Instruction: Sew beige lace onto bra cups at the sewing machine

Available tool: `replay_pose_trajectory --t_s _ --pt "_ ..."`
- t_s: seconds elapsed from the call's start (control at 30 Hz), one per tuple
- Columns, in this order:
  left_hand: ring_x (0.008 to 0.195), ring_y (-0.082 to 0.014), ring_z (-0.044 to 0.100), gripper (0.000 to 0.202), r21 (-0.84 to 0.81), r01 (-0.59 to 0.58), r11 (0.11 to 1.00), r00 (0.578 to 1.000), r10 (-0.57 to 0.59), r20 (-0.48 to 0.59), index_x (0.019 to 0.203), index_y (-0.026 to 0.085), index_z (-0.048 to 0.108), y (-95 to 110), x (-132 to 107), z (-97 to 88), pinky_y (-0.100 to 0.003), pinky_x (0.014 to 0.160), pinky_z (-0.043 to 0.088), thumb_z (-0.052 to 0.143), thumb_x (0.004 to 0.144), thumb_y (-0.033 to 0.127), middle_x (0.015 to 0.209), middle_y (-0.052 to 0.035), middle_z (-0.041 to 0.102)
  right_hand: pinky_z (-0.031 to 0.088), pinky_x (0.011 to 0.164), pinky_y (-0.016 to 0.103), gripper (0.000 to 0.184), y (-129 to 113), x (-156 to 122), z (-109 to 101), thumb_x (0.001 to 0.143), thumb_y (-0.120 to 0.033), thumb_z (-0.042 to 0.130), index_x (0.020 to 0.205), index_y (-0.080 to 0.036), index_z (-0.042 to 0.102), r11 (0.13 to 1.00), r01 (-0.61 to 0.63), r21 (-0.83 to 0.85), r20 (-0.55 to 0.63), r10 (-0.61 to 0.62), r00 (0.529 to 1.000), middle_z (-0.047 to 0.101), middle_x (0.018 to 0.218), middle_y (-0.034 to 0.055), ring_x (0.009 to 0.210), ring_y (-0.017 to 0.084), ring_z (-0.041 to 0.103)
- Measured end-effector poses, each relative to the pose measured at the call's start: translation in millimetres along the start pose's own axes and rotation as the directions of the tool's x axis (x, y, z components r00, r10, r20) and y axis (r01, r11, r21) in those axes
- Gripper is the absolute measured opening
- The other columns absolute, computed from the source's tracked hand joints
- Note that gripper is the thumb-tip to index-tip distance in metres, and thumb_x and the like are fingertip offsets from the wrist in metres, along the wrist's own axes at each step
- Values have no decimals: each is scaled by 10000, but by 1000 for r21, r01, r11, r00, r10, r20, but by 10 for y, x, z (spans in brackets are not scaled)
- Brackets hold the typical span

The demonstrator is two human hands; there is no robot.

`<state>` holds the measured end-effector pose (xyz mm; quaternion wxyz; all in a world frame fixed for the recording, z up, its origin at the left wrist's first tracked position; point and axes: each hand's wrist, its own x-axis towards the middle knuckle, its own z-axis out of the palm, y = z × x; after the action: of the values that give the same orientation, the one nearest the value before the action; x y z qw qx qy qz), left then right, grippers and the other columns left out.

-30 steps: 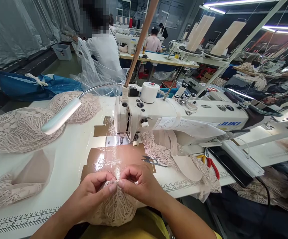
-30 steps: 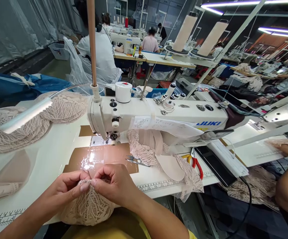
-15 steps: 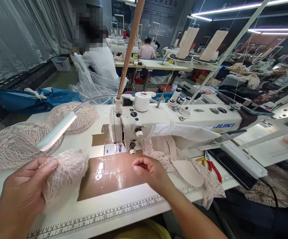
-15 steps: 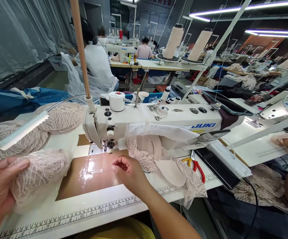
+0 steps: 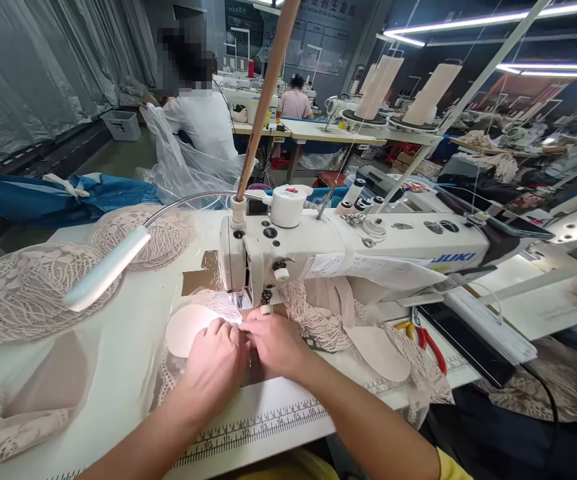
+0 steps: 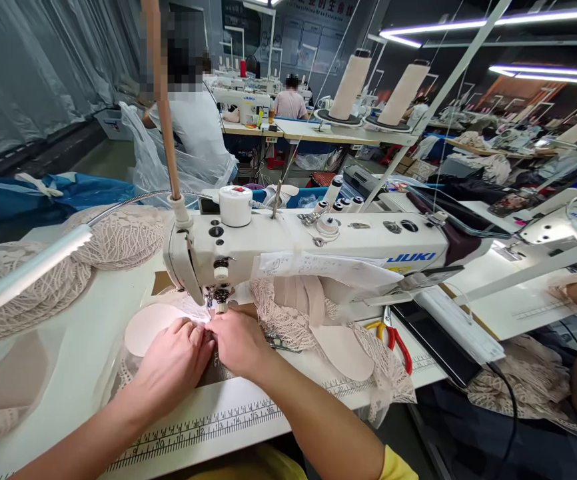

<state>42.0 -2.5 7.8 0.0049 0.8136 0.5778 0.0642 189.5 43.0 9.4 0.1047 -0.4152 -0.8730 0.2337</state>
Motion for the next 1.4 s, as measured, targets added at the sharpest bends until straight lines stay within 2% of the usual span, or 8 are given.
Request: replay_pose_trajectory --t_s 0.13,0.2,0.3,0.43,0.73,0.9,1.17,1.4 --pt "674 -173 585 353 -319 -37 947 994 68 88 705 177 600 -247 -58 -143 -283 591 484 357 952 244 744 -54 624 379 634 254 188 2 -28 112 865 -143 500 918 -191 674 969 74 -237 12 -73 997 628 904 39 773 162 543" --pt "756 -170 614 327 -408 -74 910 995 97 35 800 182 638 -354 -51 -112 -282 652 520 359 957 252 874 -66 663 383 632 262 196 -18 -27 130 893 -158 482 939 -189 669 954 60 -295 8 -60 998 628 895 45 768 168 538" --pt "977 -232 611 313 -309 -186 933 981 161 -105 1058 159 660 -442 -18 49 -367 806 547 377 955 243 1129 -117 670 409 657 269 220 -48 -10 134 892 -125 477 989 -188 664 949 34 -314 -22 -43 999 644 917 59 790 177 549" --pt "980 -248 610 334 -193 -272 943 957 245 -154 1159 114 636 -509 72 224 -391 809 562 394 945 196 1202 -156 651 453 708 302 285 -76 35 118 871 -96 479 1086 -177 648 948 -13 -319 -47 -2 999 657 976 98 866 219 569" --pt "818 -218 608 275 -205 -432 878 891 381 -246 844 155 670 -735 287 269 -381 732 525 408 928 135 932 -113 707 472 699 324 391 -135 131 60 842 -84 467 1192 -198 599 939 -124 -320 -44 116 992 655 1022 127 884 244 586" --pt "801 -222 599 240 -216 -450 867 885 401 -237 850 161 656 -782 284 253 -377 718 497 428 924 139 871 -102 701 472 745 320 448 -98 126 117 797 -78 494 1217 -208 581 945 -97 -311 -27 93 995 648 1040 118 934 246 577" --pt "899 -242 607 291 -254 -421 871 903 378 -204 1094 172 650 -850 324 290 -391 783 498 436 903 127 979 -115 700 472 727 315 401 -83 128 133 848 -114 474 1225 -208 575 945 -93 -313 -28 89 996 643 1062 121 891 231 582" --pt "929 -278 594 288 -180 -302 936 948 275 -159 924 167 684 -805 297 242 -425 792 485 397 914 174 936 -131 682 467 757 329 458 -39 104 189 794 -72 481 1223 -195 584 956 -71 -283 -75 52 996 647 1041 116 905 243 580"
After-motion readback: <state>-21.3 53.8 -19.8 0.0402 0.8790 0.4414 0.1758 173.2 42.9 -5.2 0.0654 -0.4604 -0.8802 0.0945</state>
